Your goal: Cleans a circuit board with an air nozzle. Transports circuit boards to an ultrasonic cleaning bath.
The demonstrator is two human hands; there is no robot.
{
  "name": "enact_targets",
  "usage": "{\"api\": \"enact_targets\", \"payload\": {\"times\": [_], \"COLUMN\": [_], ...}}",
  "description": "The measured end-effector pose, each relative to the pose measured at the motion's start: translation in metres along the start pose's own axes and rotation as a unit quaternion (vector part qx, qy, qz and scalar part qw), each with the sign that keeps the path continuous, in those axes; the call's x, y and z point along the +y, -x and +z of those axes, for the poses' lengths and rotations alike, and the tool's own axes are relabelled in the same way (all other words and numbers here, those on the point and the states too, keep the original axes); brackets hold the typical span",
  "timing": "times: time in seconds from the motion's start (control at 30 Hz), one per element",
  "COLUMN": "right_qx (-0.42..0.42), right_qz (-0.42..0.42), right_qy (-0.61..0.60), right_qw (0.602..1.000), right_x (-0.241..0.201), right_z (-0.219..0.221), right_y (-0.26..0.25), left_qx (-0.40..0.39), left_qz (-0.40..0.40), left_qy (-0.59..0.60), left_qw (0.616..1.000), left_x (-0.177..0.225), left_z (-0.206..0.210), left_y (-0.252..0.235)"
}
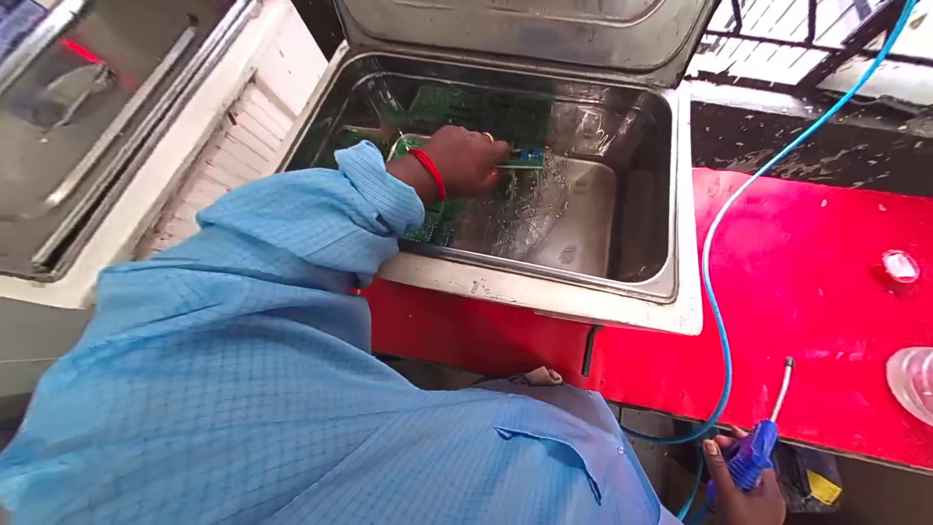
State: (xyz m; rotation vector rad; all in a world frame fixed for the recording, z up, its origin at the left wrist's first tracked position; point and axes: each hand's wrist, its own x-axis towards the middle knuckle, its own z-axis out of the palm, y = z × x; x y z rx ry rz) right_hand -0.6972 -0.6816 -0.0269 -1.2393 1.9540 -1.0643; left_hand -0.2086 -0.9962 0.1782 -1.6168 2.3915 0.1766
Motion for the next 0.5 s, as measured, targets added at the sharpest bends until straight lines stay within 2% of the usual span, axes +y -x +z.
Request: {"api": "enact_targets", "payload": {"times": [0.13, 0.27, 0.37, 0.5], "right_qx": [-0.007, -0.006, -0.005, -0.013], "right_qz": [-0.009, -0.022, -0.026, -0.043], "right_qy": [0.001, 0.004, 0.001, -0.011], "right_qw": [1.000, 1.000, 1.000, 0.999], "right_x": [-0.006, -0.001, 0.006, 0.010], "right_z": [-0.001, -0.013, -0.019, -0.024], "right_y": [0.000, 0.002, 0.000, -0.008], "left_qx": [0.067, 0.172, 0.269, 0.388], "left_qz": [-0.046, -0.081, -0.100, -0.147], "left_qy": [0.018, 0.108, 0.172, 0.237], "left_qw": [0.996, 0.976, 0.942, 0.878], "left_x": [-0.012, -0.018, -0.021, -0.014], "left_z": [-0.014, -0.042, -0.064, -0.092], "left_y": [-0.003, 0.013, 0.032, 0.057]}}
